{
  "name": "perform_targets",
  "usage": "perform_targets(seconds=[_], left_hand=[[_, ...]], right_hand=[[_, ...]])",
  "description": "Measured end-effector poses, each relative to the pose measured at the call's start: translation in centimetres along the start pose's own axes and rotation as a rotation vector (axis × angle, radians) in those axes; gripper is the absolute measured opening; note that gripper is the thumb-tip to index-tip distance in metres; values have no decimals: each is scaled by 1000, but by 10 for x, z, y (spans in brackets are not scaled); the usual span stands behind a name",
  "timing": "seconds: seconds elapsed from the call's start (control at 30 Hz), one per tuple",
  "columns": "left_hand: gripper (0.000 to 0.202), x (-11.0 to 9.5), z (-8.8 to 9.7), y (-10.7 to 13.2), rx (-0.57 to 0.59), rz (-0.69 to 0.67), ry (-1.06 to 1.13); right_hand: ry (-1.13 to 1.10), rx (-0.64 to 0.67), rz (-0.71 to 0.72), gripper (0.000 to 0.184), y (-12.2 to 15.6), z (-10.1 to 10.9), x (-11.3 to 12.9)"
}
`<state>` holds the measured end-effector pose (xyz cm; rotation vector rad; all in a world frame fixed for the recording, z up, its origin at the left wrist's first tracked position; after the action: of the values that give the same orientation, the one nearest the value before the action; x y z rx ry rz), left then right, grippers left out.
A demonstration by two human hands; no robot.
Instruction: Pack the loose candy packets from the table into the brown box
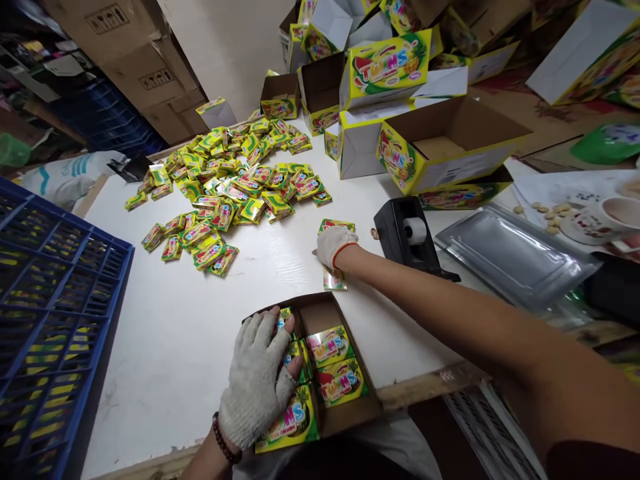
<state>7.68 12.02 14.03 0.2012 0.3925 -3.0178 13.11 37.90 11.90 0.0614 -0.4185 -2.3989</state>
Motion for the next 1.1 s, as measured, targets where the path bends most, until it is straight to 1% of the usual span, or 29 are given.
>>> perform_targets(seconds=[0.03,0.07,0.1,0.2,0.23,0.27,0.3,0.33,0.4,0.47,0.5,0.53,0.6,0.67,0.73,0.77,0.83,0.9,1.0,1.1], left_hand=[[45,0,0,0,2,-2,4],[45,0,1,0,2,-2,8],[45,1,1,1,-1,-2,12],[46,2,1,1,-6,-10,16],[47,2,0,2,-8,-16,10],[47,2,0,2,-8,-24,1],[48,2,0,2,-9,-33,-8],[48,2,0,2,-7,-42,-18],[48,2,-1,1,-6,-56,-33],[47,2,0,1,-8,-64,-43],[47,1,0,1,-8,-65,-48],[46,1,0,1,-7,-65,-51],[46,1,0,1,-5,-69,-52],[46,1,-1,1,-1,-71,-48],[47,1,-1,1,5,-66,-42],[47,2,-1,1,8,-61,-40],[49,2,-1,1,16,-49,-36],[49,2,-1,1,19,-43,-26],[48,1,0,2,6,-41,-5],[49,1,0,3,-10,-37,8]], right_hand=[[7,15,-21,44,8,-1,-9],[26,33,-11,41,16,-3,-17],[59,57,33,41,26,-6,-23],[203,132,277,60,53,-22,-33],[249,140,362,62,59,-28,-34],[282,138,428,59,63,-33,-35],[295,126,459,53,65,-37,-37],[299,115,469,48,66,-39,-39],[289,107,420,41,65,-37,-45],[223,69,334,37,70,-22,-50],[174,17,321,38,76,-11,-49],[124,-54,337,39,85,2,-45],[57,-181,424,36,110,24,-29],[81,-202,524,29,136,32,-4],[168,-181,577,18,152,26,24],[213,-172,584,16,155,19,37],[276,-182,569,18,153,6,60],[306,-172,550,19,144,-4,76],[312,-121,528,16,133,-14,87],[263,-82,490,18,131,-22,86]])
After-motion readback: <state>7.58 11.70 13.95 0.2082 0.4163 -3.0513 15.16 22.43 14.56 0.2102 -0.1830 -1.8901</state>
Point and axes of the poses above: each hand's wrist, its own y-axis away from the middle knuckle, its own z-axis out of the back of the hand, x = y × z, the point moved 5 cm from there along -y, towards the middle knuckle, and after that the axes turned 6 degrees about z, right-handed, at the moved point
